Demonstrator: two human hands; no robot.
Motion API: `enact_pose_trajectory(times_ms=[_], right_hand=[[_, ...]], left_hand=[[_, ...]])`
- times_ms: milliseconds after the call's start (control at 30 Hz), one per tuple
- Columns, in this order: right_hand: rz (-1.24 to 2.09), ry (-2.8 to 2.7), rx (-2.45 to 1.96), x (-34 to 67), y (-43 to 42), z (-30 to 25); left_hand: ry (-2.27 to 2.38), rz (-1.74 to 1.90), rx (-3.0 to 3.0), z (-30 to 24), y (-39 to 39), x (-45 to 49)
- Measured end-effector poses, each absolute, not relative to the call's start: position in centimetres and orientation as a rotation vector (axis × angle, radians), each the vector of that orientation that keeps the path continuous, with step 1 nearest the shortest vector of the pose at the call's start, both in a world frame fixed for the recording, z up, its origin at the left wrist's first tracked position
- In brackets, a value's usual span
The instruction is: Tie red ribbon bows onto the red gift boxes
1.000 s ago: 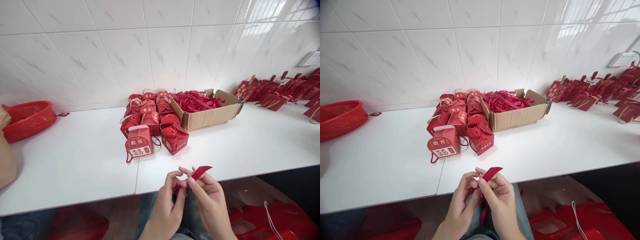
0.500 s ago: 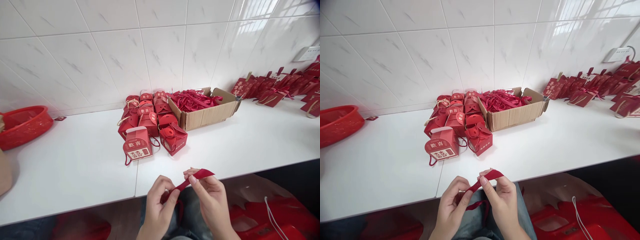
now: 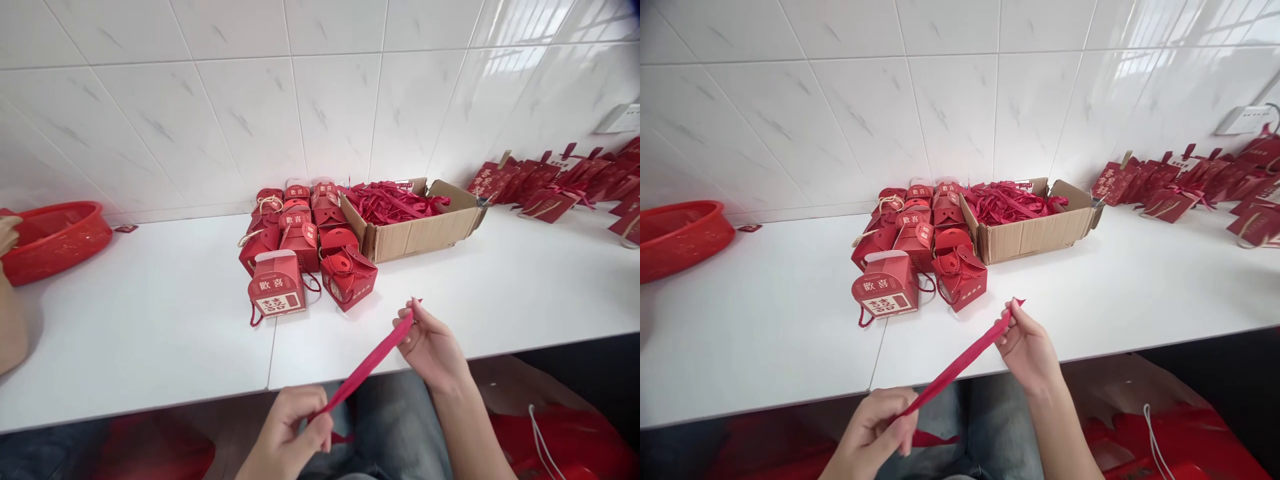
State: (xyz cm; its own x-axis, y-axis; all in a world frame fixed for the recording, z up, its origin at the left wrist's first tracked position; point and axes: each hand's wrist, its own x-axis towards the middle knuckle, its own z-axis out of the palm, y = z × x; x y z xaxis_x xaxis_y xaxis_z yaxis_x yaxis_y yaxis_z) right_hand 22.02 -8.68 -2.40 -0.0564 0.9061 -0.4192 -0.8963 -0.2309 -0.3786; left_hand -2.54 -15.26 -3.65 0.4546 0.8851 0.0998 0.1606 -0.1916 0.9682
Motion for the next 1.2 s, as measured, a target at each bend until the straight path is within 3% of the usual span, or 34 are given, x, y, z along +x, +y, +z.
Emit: enact_pose_trajectory(times_ms=[300,500,867,1067,1200], right_hand=[[1.489,0.116,-0.656,25.3,-7.3,-3.8],[1.239,0.119,-0.732,28.2,-7.4,-2.9],[1.122,0.174,-0.58,30.1,-7.4,-3.2],[1.303,0.208,-0.44,30.1,-6.0,-6.2],[1.307,0.081,-0.467,29.6,-5.4,-7.7]], left_hand=[[1.269,0.757,1.829,-2.1,-15.9,-7.1],[1.472,0.951,1.854,-1.7,-15.6,-10.5],[1.143,1.024,1.946,-2.5,-15.8,-11.3],[0.99,0.69,2.015,-3.8,-15.4,-11.0],[0.832,0.727,1.958,-4.4,-14.9,-10.5]])
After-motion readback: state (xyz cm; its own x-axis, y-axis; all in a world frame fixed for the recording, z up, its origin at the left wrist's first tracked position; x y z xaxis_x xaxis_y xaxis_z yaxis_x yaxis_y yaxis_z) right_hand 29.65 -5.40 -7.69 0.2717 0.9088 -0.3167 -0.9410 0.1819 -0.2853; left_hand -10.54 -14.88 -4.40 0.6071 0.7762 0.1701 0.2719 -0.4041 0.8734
